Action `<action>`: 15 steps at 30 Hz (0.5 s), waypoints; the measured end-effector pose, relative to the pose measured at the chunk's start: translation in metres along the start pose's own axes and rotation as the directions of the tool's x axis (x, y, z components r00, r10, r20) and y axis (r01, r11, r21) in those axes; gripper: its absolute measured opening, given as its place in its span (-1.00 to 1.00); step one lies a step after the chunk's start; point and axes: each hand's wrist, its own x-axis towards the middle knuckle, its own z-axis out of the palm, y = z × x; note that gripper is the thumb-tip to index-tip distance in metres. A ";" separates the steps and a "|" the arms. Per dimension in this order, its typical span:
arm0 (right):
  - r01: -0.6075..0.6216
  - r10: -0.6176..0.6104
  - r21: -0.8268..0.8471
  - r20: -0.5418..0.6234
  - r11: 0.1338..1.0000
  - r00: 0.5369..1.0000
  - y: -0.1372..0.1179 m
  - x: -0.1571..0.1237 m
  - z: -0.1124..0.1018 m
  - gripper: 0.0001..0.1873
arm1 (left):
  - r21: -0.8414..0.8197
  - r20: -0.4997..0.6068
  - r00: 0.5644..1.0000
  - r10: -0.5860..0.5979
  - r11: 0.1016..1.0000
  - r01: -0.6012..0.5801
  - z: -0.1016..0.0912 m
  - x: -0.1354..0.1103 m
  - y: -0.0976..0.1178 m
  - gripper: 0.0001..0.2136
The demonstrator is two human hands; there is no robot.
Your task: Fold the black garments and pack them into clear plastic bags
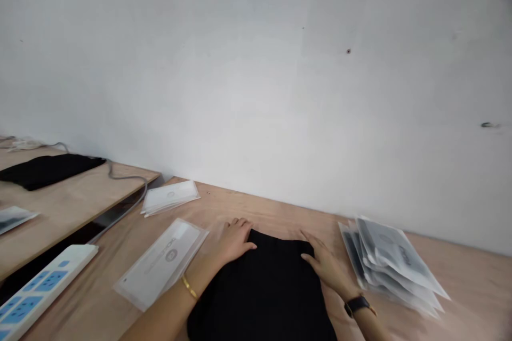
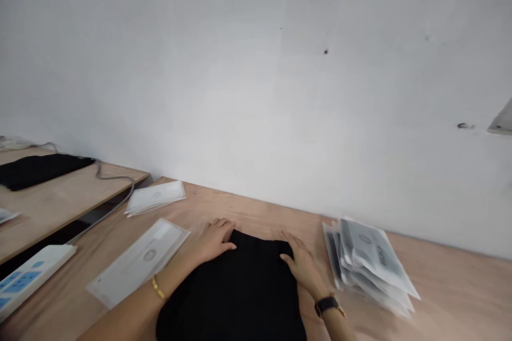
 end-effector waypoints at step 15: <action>-0.064 0.042 0.265 0.088 0.962 0.995 0.027 0.020 0.002 -0.76 | -0.202 0.075 0.997 0.007 0.979 0.008 0.015 0.025 -0.027 -0.89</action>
